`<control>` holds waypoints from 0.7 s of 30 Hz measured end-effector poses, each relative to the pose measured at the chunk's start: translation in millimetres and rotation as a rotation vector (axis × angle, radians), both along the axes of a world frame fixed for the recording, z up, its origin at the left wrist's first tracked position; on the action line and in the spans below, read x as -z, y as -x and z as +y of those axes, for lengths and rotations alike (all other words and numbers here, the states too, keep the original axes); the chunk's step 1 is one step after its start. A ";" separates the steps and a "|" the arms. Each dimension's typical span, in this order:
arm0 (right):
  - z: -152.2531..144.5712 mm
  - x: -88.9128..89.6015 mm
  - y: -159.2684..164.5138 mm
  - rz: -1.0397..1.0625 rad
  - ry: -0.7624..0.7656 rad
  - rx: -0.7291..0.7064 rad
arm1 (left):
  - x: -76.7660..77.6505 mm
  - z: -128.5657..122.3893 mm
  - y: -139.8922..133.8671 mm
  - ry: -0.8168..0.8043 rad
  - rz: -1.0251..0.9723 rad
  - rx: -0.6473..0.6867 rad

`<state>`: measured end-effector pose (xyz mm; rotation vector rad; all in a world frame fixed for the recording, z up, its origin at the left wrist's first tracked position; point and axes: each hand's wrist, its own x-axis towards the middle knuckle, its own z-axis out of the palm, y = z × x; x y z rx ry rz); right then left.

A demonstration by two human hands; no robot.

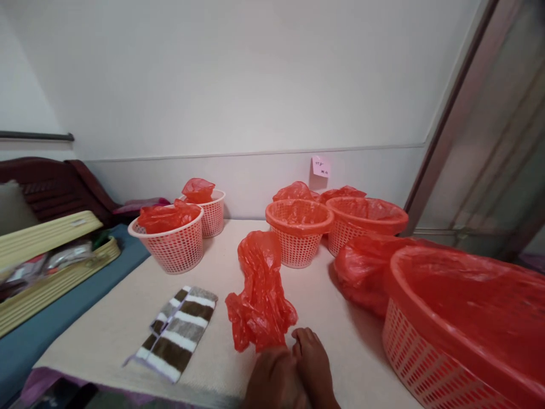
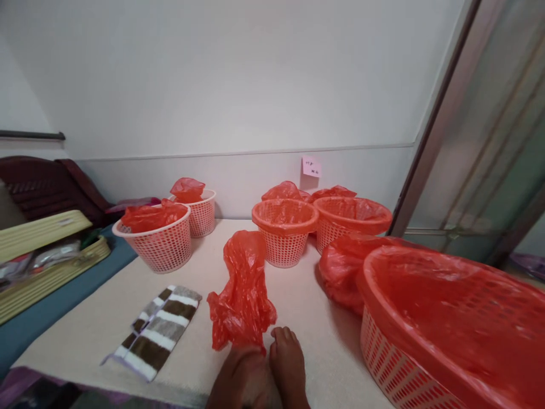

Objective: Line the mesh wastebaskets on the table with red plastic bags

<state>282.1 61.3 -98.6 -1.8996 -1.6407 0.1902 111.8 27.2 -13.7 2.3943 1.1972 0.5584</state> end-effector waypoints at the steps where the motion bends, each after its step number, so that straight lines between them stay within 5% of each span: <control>1: -0.2 0.3 -0.3 -0.003 0.000 -0.005 | -2.5 12.6 -9.2 -0.033 -0.010 0.037; 5: -0.3 3.1 -1.8 0.023 0.005 -0.015 | -2.9 61.0 -25.7 -0.182 0.046 0.002; 10: 3.0 4.8 -3.0 0.082 0.021 0.000 | 35.3 104.1 2.6 -0.030 0.187 -0.301; 15: 4.9 6.0 -3.8 0.103 0.026 0.005 | 74.0 118.0 38.6 -0.024 0.094 -0.440; 21: 4.6 7.8 -4.3 0.136 0.043 -0.002 | 98.7 125.1 53.3 -0.099 -0.047 -0.472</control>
